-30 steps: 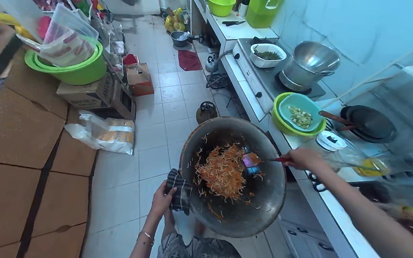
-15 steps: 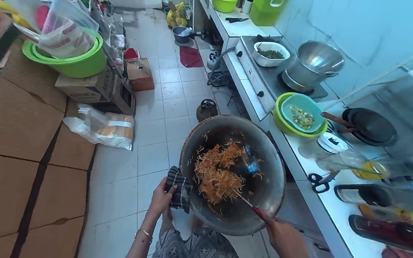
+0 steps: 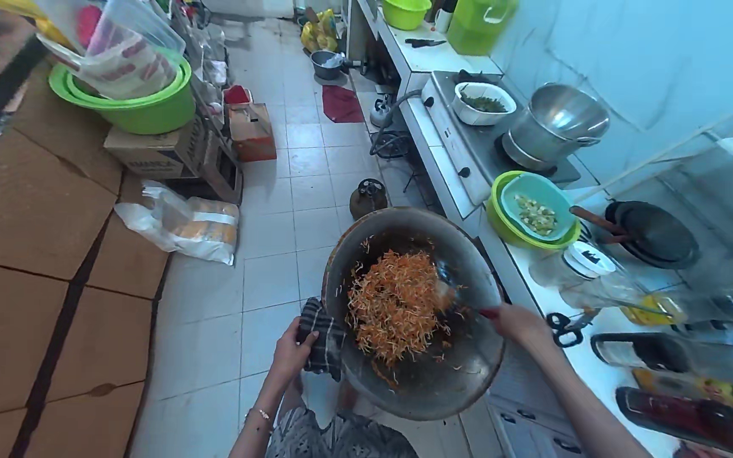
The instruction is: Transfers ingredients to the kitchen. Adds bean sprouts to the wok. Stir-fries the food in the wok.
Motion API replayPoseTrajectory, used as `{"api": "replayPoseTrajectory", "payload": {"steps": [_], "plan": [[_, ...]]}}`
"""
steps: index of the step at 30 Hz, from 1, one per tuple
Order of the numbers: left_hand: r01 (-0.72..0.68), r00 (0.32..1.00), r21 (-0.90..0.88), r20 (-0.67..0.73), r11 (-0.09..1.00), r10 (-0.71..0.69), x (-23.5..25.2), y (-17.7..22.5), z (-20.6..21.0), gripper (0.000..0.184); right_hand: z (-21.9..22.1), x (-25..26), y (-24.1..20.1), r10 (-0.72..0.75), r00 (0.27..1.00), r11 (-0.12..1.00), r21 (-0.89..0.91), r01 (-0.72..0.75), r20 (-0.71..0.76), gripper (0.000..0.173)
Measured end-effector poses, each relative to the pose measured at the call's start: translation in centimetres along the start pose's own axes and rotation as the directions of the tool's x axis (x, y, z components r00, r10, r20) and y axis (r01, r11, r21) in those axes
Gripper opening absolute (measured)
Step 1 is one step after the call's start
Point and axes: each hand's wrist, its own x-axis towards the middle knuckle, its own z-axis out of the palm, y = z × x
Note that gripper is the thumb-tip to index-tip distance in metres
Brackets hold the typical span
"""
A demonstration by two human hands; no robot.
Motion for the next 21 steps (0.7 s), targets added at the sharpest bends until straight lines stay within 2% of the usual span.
{"api": "replayPoseTrajectory", "payload": {"steps": [2, 4, 6, 8, 10, 12, 14, 16, 18, 20, 21], "plan": [[-0.005, 1.0, 0.004, 0.007, 1.0, 0.005, 0.1, 0.0, 0.0, 0.043, 1.7, 2.7, -2.4, -0.139, 0.986, 0.987, 0.071, 0.146, -0.096, 0.04], [-0.009, 1.0, 0.007, 0.015, 1.0, 0.009, 0.1, -0.2, -0.3, 0.041, 1.8, 3.1, -3.4, -0.28, 0.952, 0.96, -0.023, 0.28, -0.121, 0.047], [-0.008, 1.0, 0.004, 0.021, 1.0, 0.008, 0.0, -0.6, -0.5, 0.041, 0.1, 1.5, -2.1, -0.361, 0.927, 0.927, -0.147, 0.345, -0.099, 0.05], [0.0, 1.0, -0.007, 0.023, 1.0, 0.0, -0.3, -0.7, -0.4, 0.041, -2.3, -0.9, 0.2, -0.318, 0.947, 0.93, -0.21, 0.303, -0.04, 0.044], [0.011, 1.0, -0.016, 0.016, 1.0, -0.011, -0.7, -0.7, -0.2, 0.041, -3.3, -2.4, 2.1, -0.203, 0.977, 0.942, -0.259, 0.213, 0.067, 0.032], [0.018, 1.0, -0.005, 0.013, 1.0, -0.018, -0.7, -0.7, 0.0, 0.043, -2.8, -2.6, 2.7, -0.102, 0.967, 0.951, -0.263, 0.164, 0.235, 0.036], [0.031, 0.999, 0.035, 0.013, 0.999, -0.031, -0.5, -1.0, 0.1, 0.046, -0.9, -2.1, 1.4, -0.17, 0.911, 0.966, -0.117, 0.229, 0.376, 0.042], [0.041, 0.999, 0.056, 0.01, 0.998, -0.041, -0.6, -1.6, 0.2, 0.048, 2.4, -1.1, -2.0, -0.295, 0.86, 0.955, 0.096, 0.281, 0.416, 0.046], [0.039, 0.999, 0.03, 0.0, 0.999, -0.039, -0.7, -1.6, 0.3, 0.047, 6.3, 0.4, -5.7, -0.352, 0.879, 0.919, 0.297, 0.259, 0.322, 0.047], [0.038, 0.999, 0.006, 0.003, 0.999, -0.038, -0.9, -1.4, 0.2, 0.046, 9.4, 1.0, -8.0, -0.355, 0.925, 0.851, 0.457, 0.258, 0.139, 0.048], [0.038, 0.999, 0.002, 0.008, 0.999, -0.038, -1.2, -1.4, 0.2, 0.046, 10.5, 0.9, -8.3, -0.332, 0.943, 0.833, 0.479, 0.277, 0.033, 0.049]]}}
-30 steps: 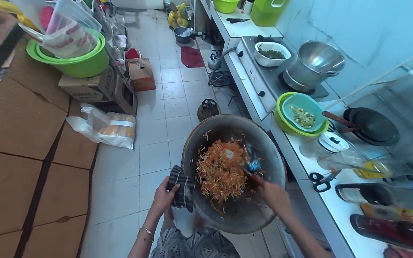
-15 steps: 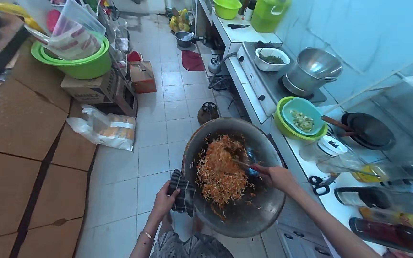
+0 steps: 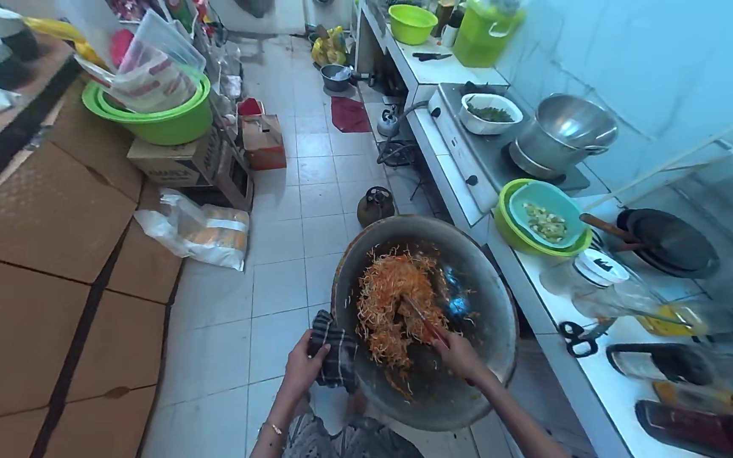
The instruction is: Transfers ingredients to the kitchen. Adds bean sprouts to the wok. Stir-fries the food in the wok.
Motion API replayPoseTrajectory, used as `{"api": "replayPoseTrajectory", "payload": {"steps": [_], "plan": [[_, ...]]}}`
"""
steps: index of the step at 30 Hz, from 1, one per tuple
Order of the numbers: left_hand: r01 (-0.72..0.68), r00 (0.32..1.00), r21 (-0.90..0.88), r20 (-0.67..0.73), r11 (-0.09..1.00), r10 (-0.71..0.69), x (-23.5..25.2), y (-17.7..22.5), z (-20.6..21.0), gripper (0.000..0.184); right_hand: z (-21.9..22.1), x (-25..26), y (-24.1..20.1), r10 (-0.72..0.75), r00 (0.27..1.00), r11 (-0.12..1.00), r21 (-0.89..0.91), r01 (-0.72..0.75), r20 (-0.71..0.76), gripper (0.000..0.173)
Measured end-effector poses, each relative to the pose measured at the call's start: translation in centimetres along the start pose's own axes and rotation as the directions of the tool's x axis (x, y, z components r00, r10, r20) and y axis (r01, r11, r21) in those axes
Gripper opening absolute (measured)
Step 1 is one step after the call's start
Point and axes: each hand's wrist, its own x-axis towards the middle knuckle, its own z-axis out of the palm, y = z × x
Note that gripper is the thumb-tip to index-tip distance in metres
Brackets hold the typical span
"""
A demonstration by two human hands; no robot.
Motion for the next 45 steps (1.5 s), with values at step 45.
{"api": "replayPoseTrajectory", "payload": {"steps": [45], "plan": [[0.05, 0.996, 0.001, -0.08, 0.999, -0.05, -2.5, -2.0, 2.8, 0.065, -3.6, -5.9, -2.0, 0.233, 0.967, 0.963, 0.164, -0.215, -0.103, 0.049]]}}
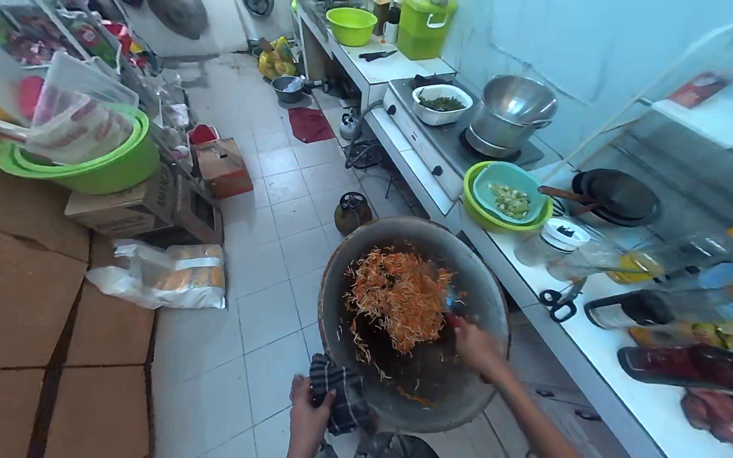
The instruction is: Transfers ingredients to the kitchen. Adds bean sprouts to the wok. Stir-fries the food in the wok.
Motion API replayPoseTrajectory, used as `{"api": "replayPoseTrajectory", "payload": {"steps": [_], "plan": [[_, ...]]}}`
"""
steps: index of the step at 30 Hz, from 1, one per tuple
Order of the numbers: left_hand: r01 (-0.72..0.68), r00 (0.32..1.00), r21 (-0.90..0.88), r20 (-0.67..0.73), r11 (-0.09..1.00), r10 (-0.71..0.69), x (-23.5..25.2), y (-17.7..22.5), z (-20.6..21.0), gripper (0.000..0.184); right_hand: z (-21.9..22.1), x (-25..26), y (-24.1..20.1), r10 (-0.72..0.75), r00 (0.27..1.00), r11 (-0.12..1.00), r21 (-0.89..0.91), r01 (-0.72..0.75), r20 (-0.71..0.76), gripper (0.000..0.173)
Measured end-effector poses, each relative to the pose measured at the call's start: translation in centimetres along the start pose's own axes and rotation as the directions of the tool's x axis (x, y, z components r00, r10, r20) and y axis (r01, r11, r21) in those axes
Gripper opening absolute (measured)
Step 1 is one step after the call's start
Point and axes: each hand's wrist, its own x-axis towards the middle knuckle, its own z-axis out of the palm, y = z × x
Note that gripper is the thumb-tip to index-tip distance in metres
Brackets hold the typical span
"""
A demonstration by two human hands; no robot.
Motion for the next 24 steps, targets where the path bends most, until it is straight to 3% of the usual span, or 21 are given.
{"api": "replayPoseTrajectory", "payload": {"steps": [2, 4, 6, 9, 12, 14, 16, 18, 20, 22, 24], "plan": [[-0.006, 1.0, -0.005, 0.013, 1.0, 0.006, 0.0, -0.1, -0.1, 0.066, 3.9, -0.4, -1.3, -0.048, 0.996, 0.987, -0.151, 0.058, 0.069, 0.05], [-0.009, 1.0, -0.036, 0.022, 0.999, 0.01, 0.3, -0.1, -0.4, 0.064, 4.9, -1.6, -1.5, -0.123, 0.974, 0.959, -0.229, 0.166, 0.19, 0.051], [-0.008, 0.999, -0.056, 0.035, 0.998, 0.01, -0.1, -0.5, -0.3, 0.063, 1.2, -3.0, 0.1, -0.164, 0.924, 0.92, -0.284, 0.269, 0.345, 0.048], [-0.019, 1.0, -0.031, 0.02, 0.999, 0.02, -0.4, -0.4, 0.0, 0.061, -5.5, -4.6, 1.3, -0.045, 0.869, 0.86, -0.424, 0.285, 0.492, 0.041], [0.013, 1.0, -0.005, 0.018, 1.0, -0.013, -1.6, -0.1, 0.6, 0.064, -4.9, -5.6, 0.0, -0.035, 0.81, 0.812, -0.456, 0.364, 0.585, 0.038], [0.021, 0.999, 0.01, 0.034, 1.0, -0.021, -2.3, -0.4, 0.9, 0.065, -0.9, -5.3, -2.5, -0.189, 0.816, 0.841, -0.338, 0.421, 0.546, 0.037], [0.034, 0.999, -0.005, 0.042, 0.999, -0.034, -2.7, -0.9, 1.2, 0.069, 4.1, -3.7, -5.9, -0.285, 0.885, 0.915, -0.172, 0.365, 0.368, 0.041], [0.045, 0.998, -0.026, 0.049, 0.999, -0.043, -3.1, -1.3, 1.6, 0.076, 8.6, -0.3, -8.9, -0.238, 0.961, 0.97, -0.005, 0.241, 0.142, 0.048], [0.054, 0.997, -0.039, 0.058, 0.998, -0.051, -3.5, -1.0, 1.8, 0.08, 11.2, 4.0, -9.9, -0.148, 0.988, 0.971, 0.183, 0.154, -0.048, 0.054], [0.068, 0.996, -0.042, 0.061, 0.997, -0.065, -4.0, -0.8, 1.6, 0.08, 11.3, 5.8, -8.5, -0.051, 0.992, 0.885, 0.456, 0.098, -0.113, 0.051], [0.052, 0.997, -0.049, 0.063, 0.997, -0.049, -3.5, -1.3, 1.5, 0.081, 8.2, 4.0, -6.0, 0.008, 0.999, 0.674, 0.738, 0.03, -0.048, 0.041]]}}
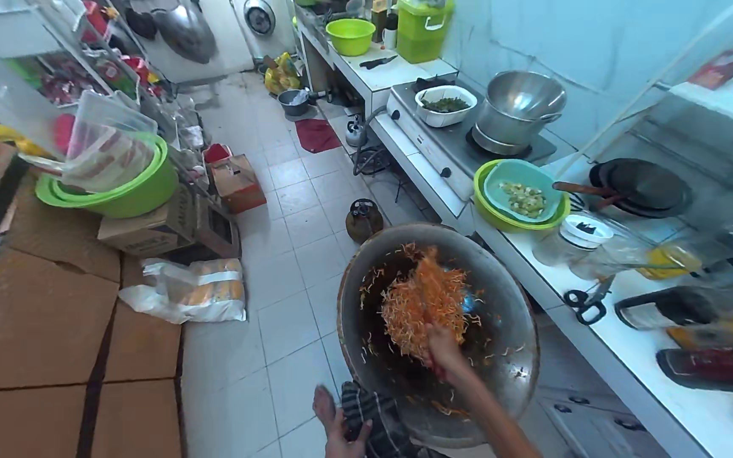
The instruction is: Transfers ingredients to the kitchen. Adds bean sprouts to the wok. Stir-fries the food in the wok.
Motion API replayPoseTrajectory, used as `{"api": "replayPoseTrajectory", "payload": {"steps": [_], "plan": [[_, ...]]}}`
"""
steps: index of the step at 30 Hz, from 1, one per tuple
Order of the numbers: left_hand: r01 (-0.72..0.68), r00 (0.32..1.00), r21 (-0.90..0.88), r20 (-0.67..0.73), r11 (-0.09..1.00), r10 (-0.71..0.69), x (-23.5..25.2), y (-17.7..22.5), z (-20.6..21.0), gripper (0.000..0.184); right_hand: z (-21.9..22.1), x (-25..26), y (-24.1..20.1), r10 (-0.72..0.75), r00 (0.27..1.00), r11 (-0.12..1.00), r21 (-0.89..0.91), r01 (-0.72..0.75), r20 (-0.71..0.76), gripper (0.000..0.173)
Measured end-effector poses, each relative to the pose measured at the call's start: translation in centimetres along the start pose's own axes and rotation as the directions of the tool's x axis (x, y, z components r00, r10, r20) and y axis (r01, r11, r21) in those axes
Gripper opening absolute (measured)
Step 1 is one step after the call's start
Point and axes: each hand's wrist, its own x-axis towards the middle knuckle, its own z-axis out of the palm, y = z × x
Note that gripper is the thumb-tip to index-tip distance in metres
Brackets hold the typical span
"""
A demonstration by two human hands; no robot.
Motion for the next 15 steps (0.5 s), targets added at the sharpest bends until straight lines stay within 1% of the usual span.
{"api": "replayPoseTrajectory", "payload": {"steps": [1, 2, 3, 4, 5, 6, 7, 8, 9, 10, 11, 12, 13, 14, 15], "plan": [[-0.013, 1.0, -0.008, 0.005, 1.0, 0.013, 0.3, -0.3, 0.1, 0.083, -3.1, -1.5, -0.9, 0.05, 0.998, 0.995, 0.086, -0.052, 0.029, 0.038], [-0.016, 1.0, -0.009, 0.011, 1.0, 0.016, 0.4, -0.4, 0.2, 0.087, -6.4, -2.9, -1.8, 0.081, 0.995, 0.995, 0.057, -0.085, 0.062, 0.038], [-0.015, 1.0, -0.007, 0.008, 1.0, 0.015, 0.5, -0.5, 0.2, 0.089, -9.4, -3.8, -2.5, 0.092, 0.993, 0.994, -0.063, -0.087, 0.078, 0.04], [-0.013, 1.0, 0.001, 0.001, 1.0, 0.013, 0.4, -0.4, 0.2, 0.089, -11.4, -4.1, -3.1, 0.089, 0.993, 0.97, -0.233, -0.07, 0.071, 0.043], [-0.011, 1.0, 0.011, -0.002, 1.0, 0.011, 0.3, 0.1, 0.0, 0.087, -12.3, -3.8, -3.4, 0.079, 0.996, 0.907, -0.419, -0.052, 0.048, 0.045], [-0.014, 1.0, 0.02, -0.003, 1.0, 0.014, 0.3, 0.4, -0.1, 0.083, -12.2, -3.2, -3.5, 0.08, 0.996, 0.816, -0.575, -0.051, 0.025, 0.045], [-0.026, 1.0, 0.027, -0.006, 0.999, 0.026, 0.4, 0.6, -0.2, 0.076, -11.3, -2.7, -3.3, 0.093, 0.995, 0.737, -0.674, -0.056, 0.019, 0.044], [-0.037, 0.999, 0.032, -0.001, 0.999, 0.037, 0.7, 0.6, -0.2, 0.071, -9.8, -2.7, -2.6, 0.112, 0.993, 0.676, -0.736, -0.047, 0.04, 0.046], [-0.046, 0.999, 0.033, 0.003, 0.998, 0.046, 1.0, 0.6, -0.3, 0.068, -8.0, -3.6, -1.9, 0.139, 0.987, 0.614, -0.789, -0.017, 0.086, 0.05], [-0.053, 0.999, 0.026, 0.003, 0.998, 0.053, 1.5, 0.7, -0.5, 0.066, -6.4, -4.8, -1.3, 0.167, 0.972, 0.562, -0.826, 0.044, 0.165, 0.053], [-0.054, 0.999, 0.018, -0.001, 0.998, 0.054, 2.0, 0.6, -0.7, 0.067, -5.6, -6.1, -1.0, 0.2, 0.942, 0.518, -0.845, 0.13, 0.268, 0.054], [-0.046, 0.999, 0.012, -0.006, 0.999, 0.046, 1.8, 0.2, -0.9, 0.069, -5.8, -7.7, -0.7, 0.244, 0.899, 0.494, -0.845, 0.206, 0.363, 0.053], [-0.039, 0.999, 0.007, -0.004, 0.999, 0.039, 1.7, -0.1, -1.0, 0.07, -7.0, -9.0, -0.9, 0.293, 0.855, 0.472, -0.842, 0.26, 0.428, 0.051], [-0.045, 0.999, 0.007, 0.0, 0.999, 0.045, 2.0, 0.0, -1.1, 0.07, -8.6, -9.7, -1.6, 0.33, 0.826, 0.448, -0.846, 0.289, 0.457, 0.05], [-0.047, 0.999, 0.003, 0.0, 0.999, 0.047, 2.2, 0.2, -1.1, 0.071, -10.4, -10.0, -2.5, 0.359, 0.82, 0.413, -0.863, 0.29, 0.447, 0.048]]}}
